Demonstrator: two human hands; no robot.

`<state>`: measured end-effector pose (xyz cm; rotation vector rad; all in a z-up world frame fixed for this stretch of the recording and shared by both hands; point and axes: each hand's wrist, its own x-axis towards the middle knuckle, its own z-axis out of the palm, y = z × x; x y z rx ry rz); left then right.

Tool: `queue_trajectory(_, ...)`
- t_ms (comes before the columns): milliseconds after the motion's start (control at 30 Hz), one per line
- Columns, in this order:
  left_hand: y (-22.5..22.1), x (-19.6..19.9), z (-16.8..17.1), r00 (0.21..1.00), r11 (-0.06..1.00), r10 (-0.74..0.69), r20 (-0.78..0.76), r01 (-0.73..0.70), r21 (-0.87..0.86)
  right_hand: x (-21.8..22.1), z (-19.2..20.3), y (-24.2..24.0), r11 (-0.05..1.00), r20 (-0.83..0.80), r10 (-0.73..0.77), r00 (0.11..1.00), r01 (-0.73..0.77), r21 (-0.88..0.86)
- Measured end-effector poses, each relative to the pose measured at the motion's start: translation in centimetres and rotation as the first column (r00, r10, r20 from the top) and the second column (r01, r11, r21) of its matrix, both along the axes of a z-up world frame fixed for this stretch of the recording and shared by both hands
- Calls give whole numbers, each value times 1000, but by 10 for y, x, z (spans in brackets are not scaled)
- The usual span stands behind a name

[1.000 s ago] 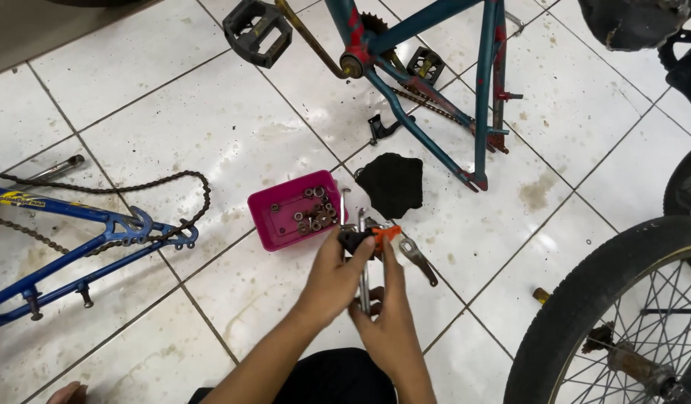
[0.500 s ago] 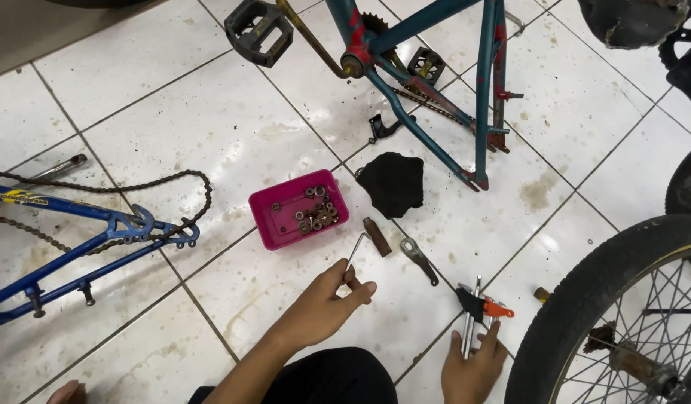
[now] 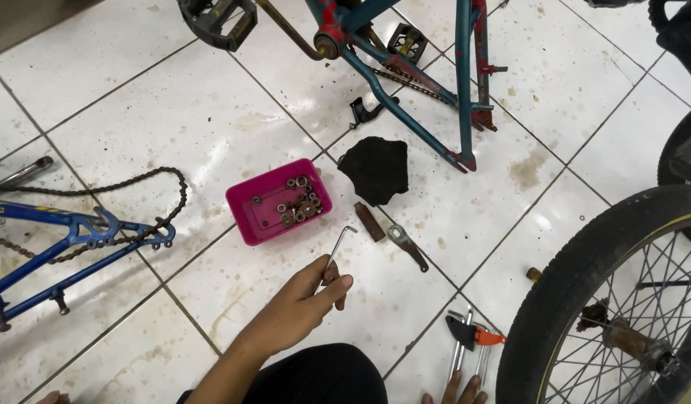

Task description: Removing a pin from a bicycle chain using a chain breaker tool and allen keys to disassemble the chain.

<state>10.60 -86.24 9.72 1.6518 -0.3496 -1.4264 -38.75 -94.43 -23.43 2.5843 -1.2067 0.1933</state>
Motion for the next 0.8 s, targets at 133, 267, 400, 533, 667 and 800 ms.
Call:
queue_trajectory(133, -8, 1, -1, 993, 995, 41, -110, -50, -87, -14, -27, -3, 996, 35, 76, 997, -77, 49)
queue_trajectory(267, -13, 5, 0, 995, 1000, 5, -104, -7, -18, 103, 62, -13, 950, -27, -298, 954, 299, 88)
queue_trajectory(400, -27, 17, -1, 990, 997, 12, -143, -23, -76, 260, 158, -202, 795, 98, -452, 886, 351, 494)
queue_trajectory(533, -32, 26, 10, 989, 995, 18, -146, -32, -97, 351, 226, -253, 850, 501, -501, 706, 290, 441)
queue_trajectory(667, -30, 28, 5, 980, 984, 68, -187, -97, -151, 383, 260, -198, 993, 748, -121, 653, 81, 90)
queue_trajectory(800, -19, 21, 7, 979, 986, 86, -184, -110, -127, 379, 248, -166, 926, 750, -284, 597, -33, 376)
